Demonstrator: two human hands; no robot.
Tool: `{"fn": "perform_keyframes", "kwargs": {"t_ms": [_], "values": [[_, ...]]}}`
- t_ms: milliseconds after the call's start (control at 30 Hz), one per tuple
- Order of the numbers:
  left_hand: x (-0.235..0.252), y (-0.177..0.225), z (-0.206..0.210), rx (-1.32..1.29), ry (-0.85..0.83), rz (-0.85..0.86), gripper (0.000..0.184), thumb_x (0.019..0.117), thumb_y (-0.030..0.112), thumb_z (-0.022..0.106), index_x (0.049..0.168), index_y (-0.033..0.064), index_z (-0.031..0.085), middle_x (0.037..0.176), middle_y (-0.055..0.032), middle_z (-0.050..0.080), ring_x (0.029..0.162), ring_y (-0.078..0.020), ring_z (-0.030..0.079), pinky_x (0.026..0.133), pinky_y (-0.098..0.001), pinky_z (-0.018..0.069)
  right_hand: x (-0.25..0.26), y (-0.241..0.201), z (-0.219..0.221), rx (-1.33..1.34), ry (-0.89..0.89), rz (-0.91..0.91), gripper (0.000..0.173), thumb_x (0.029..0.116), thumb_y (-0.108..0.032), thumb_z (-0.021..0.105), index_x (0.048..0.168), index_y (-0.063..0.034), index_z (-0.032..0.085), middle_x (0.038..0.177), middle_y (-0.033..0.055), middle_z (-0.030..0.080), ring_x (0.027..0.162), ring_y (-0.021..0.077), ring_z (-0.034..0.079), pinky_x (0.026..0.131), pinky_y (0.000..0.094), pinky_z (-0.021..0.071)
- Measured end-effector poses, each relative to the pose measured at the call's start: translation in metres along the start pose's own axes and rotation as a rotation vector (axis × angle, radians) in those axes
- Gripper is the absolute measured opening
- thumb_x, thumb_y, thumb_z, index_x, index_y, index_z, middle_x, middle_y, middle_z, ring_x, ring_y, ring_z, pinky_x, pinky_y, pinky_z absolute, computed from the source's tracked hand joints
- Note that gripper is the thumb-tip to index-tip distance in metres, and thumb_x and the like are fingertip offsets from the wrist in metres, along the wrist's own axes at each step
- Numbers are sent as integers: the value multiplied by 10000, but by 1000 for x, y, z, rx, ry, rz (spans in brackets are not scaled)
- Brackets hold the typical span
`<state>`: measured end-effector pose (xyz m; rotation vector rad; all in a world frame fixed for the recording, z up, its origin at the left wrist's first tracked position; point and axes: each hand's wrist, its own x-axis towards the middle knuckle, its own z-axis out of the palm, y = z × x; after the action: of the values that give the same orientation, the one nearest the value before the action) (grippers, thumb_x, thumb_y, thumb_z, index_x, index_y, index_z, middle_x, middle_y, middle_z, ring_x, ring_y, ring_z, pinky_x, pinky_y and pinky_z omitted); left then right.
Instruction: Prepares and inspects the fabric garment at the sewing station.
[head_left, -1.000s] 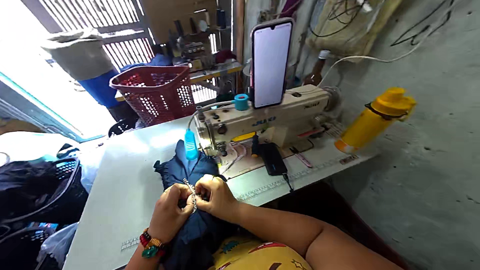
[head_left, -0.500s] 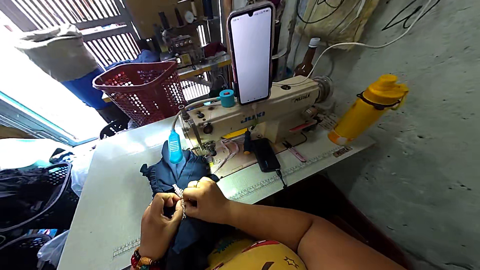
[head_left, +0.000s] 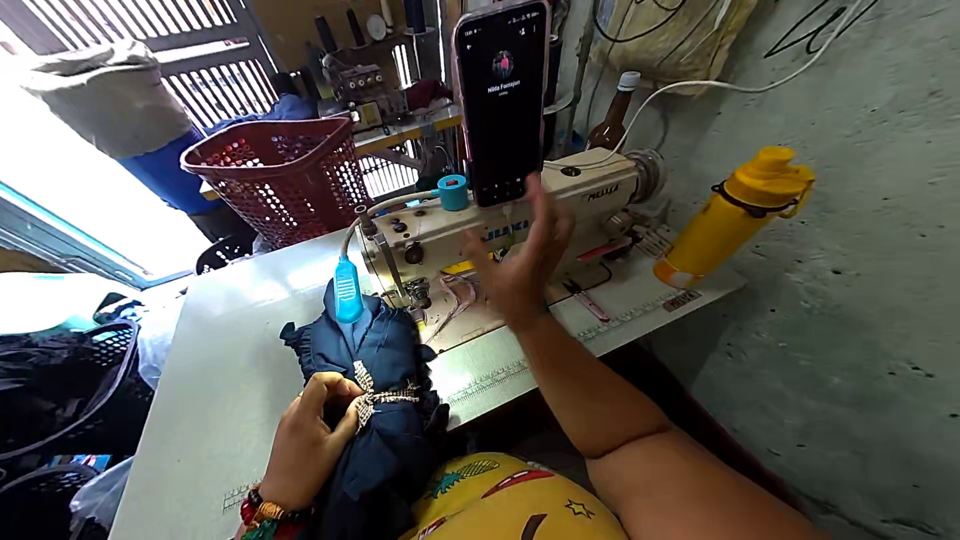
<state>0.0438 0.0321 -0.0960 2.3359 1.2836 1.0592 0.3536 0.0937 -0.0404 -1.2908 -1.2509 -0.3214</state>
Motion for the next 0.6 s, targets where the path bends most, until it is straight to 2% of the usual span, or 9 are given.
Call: {"fn": "perform_keyframes", "kwargs": {"t_ms": [67,133,167,233,267,400,500,600], "values": [[1,1,3,57,15,-2,282,778,179,651,1026,56,599,876,4,704,781,-40,663,721,-217,559,32,15,11,-55,148,40,1096,739,-433,877,1529,89,326,1422,365,471,1297,506,475,1067,596,415],[1,2,6,128,20,-10,247,765,193,634,973,61,626,862,-21,699,789,-113,668,713,-291,556,50,22,24,-56,126,139,1277,656,-451,922,1587,51,208,1496,338,422,1355,484,456,1098,588,410],[1,3,7,150,22,-12,222,758,192,624,939,64,641,865,-36,702,805,-150,674,718,-328,556,56,22,29,-64,89,188,1315,634,-455,933,1602,26,184,1502,303,446,1337,448,499,1070,571,445],[0,5,9,180,35,-17,185,754,192,606,888,69,640,859,-52,697,815,-184,674,721,-358,546,62,18,34,-86,37,247,1327,621,-439,941,1614,-3,178,1487,260,486,1257,392,582,976,532,518],[-1,5,10,184,47,-25,171,755,194,601,872,73,633,850,-51,690,810,-185,668,718,-357,539,63,16,36,-95,32,258,1314,620,-429,943,1613,-8,193,1480,258,487,1241,388,588,958,523,526],[-5,4,16,124,123,-65,142,743,173,610,832,62,605,838,-60,674,794,-150,643,706,-301,513,55,19,46,-115,160,212,1182,607,-427,927,1541,7,349,1390,266,542,1211,415,578,947,547,504],[-9,-1,17,69,152,-67,157,735,170,619,838,55,593,837,-52,665,802,-95,628,718,-230,499,49,22,51,-99,229,188,1130,619,-419,925,1502,32,384,1375,281,542,1187,421,589,927,533,520],[-12,-2,16,38,157,-73,161,736,177,622,834,53,590,834,-50,662,807,-71,618,723,-207,485,48,30,53,-73,255,161,1118,625,-436,903,1496,40,387,1357,282,547,1157,417,596,894,542,520]]}}
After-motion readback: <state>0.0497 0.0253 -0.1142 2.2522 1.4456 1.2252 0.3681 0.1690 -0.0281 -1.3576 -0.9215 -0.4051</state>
